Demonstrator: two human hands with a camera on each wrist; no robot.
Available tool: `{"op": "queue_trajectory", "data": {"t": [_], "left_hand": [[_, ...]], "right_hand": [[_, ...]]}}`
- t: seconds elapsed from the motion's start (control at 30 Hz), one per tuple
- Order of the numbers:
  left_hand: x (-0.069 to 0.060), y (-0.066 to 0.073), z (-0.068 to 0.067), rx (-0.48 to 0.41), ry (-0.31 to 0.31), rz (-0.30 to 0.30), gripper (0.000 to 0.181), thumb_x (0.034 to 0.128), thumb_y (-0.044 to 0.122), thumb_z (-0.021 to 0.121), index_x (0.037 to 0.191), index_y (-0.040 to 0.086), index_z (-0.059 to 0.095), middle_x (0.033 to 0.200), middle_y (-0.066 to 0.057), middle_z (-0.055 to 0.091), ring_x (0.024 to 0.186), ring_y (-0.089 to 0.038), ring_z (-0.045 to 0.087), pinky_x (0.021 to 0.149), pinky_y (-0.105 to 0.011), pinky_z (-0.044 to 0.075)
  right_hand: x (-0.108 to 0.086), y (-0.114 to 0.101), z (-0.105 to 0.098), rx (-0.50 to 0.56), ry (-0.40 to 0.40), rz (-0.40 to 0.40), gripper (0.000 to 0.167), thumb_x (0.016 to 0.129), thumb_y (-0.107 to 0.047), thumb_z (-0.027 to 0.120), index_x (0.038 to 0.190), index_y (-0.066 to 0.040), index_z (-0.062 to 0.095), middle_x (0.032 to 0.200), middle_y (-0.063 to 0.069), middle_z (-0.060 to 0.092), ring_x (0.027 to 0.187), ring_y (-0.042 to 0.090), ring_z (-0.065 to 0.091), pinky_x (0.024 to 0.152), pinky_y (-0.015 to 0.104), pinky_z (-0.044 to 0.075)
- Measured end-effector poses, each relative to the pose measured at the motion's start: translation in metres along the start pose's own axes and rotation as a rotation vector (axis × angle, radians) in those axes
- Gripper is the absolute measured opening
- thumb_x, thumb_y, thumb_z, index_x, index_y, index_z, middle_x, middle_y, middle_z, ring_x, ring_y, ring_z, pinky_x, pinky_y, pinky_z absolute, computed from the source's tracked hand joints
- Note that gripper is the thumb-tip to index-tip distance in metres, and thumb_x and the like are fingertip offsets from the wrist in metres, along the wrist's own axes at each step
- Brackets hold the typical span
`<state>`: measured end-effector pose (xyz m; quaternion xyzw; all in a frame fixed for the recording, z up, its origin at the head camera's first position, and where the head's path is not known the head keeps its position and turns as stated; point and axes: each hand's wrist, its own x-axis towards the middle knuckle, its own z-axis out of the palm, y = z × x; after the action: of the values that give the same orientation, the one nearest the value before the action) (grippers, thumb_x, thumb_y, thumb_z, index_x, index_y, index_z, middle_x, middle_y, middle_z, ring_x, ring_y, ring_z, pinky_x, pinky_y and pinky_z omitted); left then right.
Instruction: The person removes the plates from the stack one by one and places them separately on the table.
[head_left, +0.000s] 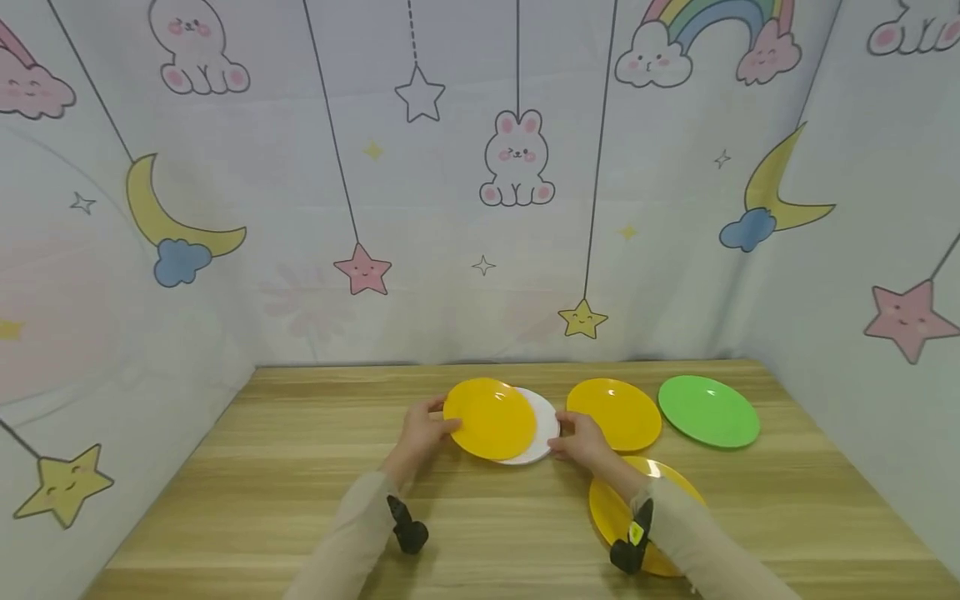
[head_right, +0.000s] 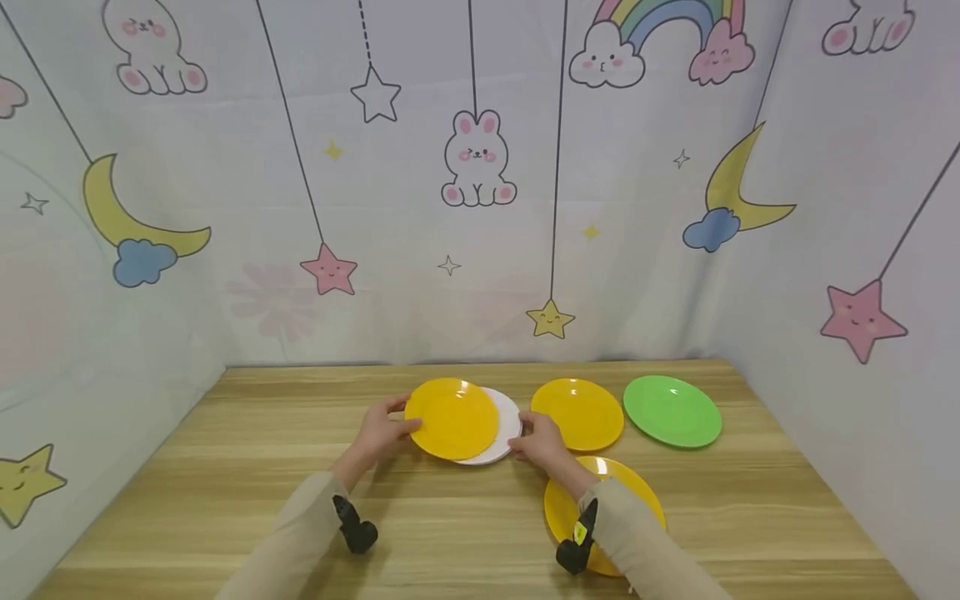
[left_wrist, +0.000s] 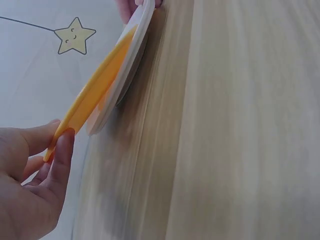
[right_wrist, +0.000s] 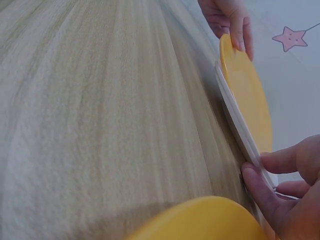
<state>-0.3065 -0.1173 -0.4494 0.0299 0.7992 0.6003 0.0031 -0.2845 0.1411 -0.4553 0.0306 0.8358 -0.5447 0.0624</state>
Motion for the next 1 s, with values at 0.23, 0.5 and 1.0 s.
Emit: {"op": "queue_trajectory", "data": {"t": [0.23,0.5,1.0], "left_hand": [[-0.004,0.001,-0.013,0.024,0.041,0.035,0.050,0.0791,-0.004,0.065,0.125,-0.011,0.047,0.116,-0.029,0.051,0.066,-0.014,0.061,0.062,-0.031,0.056],[-0.009,-0.004,-0.038,0.015,0.085,0.037,0.051,0.0805,-0.004,0.063,0.127,-0.011,0.044,0.118,-0.030,0.049,0.069,-0.013,0.062,0.066,-0.033,0.056],[-0.016,-0.015,-0.087,0.006,0.107,0.020,0.053,0.0824,-0.004,0.061,0.130,-0.012,0.039,0.122,-0.033,0.045,0.074,-0.015,0.064,0.065,-0.025,0.056]], "right_hand": [[-0.001,-0.001,-0.001,-0.030,-0.006,0.017,0.055,0.079,0.003,0.065,0.129,0.009,0.042,0.133,0.028,0.039,0.069,0.014,0.059,0.065,0.028,0.056],[0.000,-0.001,-0.001,-0.037,-0.002,0.023,0.056,0.079,0.001,0.066,0.129,0.007,0.042,0.131,0.026,0.042,0.068,0.014,0.058,0.064,0.028,0.056],[-0.004,-0.004,-0.002,-0.030,0.015,0.027,0.054,0.080,0.000,0.065,0.129,0.006,0.044,0.129,0.024,0.044,0.070,0.017,0.056,0.064,0.027,0.056]]}}
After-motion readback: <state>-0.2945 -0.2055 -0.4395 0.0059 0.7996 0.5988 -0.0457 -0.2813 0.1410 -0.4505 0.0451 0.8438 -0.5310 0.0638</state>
